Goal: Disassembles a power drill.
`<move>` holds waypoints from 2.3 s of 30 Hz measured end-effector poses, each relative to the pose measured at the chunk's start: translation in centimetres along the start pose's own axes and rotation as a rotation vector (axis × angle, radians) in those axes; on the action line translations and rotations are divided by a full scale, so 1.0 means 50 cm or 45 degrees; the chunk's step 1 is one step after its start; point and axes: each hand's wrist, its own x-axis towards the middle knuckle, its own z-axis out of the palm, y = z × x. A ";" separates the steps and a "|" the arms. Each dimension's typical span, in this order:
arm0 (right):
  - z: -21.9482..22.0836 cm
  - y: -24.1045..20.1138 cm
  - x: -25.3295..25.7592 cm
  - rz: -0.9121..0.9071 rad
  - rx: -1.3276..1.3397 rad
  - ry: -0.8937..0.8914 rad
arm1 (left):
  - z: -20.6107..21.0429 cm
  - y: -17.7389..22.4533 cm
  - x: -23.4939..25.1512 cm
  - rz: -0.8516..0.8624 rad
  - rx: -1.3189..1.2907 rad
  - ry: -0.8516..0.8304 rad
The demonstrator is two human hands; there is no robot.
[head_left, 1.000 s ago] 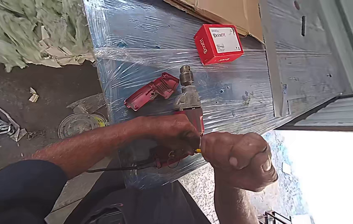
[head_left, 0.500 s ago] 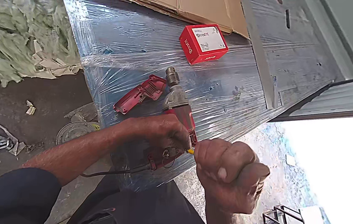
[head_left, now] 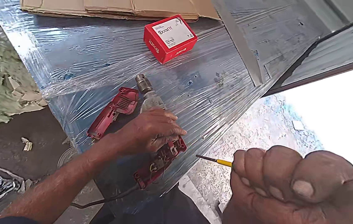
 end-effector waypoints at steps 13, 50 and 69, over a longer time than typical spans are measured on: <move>-0.018 0.039 0.033 0.129 -0.183 -0.035 | 0.003 0.006 0.096 -0.239 -0.353 -0.377; -0.143 0.049 -0.043 0.039 0.038 0.207 | -0.005 0.002 0.113 -0.205 0.243 -0.900; -0.148 0.051 -0.047 0.091 0.062 0.157 | 0.003 0.018 0.151 -0.384 0.252 -0.937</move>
